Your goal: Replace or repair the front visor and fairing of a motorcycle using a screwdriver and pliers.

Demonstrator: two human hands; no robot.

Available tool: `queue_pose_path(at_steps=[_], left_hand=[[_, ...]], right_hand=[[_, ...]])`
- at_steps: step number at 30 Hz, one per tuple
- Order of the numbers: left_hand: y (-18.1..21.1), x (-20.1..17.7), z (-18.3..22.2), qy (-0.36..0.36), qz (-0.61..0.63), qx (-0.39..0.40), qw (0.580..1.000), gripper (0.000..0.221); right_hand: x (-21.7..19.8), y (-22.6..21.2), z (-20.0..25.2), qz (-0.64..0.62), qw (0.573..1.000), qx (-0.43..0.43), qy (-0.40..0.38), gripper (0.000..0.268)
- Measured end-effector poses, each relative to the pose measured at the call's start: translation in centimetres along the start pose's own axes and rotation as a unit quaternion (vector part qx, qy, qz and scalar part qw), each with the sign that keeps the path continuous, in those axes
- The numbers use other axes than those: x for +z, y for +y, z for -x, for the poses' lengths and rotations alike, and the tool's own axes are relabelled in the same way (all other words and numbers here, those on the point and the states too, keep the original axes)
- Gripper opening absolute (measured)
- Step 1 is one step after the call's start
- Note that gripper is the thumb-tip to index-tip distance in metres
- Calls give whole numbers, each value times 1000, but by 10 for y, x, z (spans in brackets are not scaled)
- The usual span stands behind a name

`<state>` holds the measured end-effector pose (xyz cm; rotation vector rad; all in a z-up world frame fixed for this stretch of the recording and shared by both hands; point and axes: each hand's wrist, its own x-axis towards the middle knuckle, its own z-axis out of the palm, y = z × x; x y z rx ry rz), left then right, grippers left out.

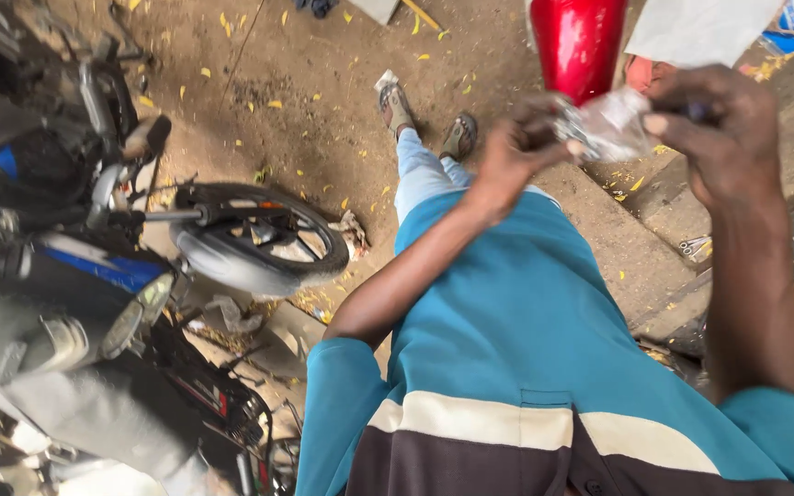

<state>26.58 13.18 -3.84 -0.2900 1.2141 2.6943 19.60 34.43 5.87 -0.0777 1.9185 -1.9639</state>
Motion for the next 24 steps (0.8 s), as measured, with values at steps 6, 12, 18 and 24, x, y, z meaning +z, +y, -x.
queue_pose_path(at_steps=[6, 12, 18, 24], left_hand=[[-50, 5, 17, -48, 13, -65, 997, 53], [-60, 6, 29, -82, -4, -76, 994, 55], [-83, -13, 41, -114, 29, -75, 990, 50], [-57, -22, 62, -188, -8, -99, 977, 55]], right_hand=[[-33, 36, 59, -23, 999, 39, 16, 22], [-49, 61, 89, 0, 996, 73, 44, 23], [-39, 68, 98, 27, 997, 66, 26, 16], [3, 56, 117, 124, 990, 51, 49, 17]])
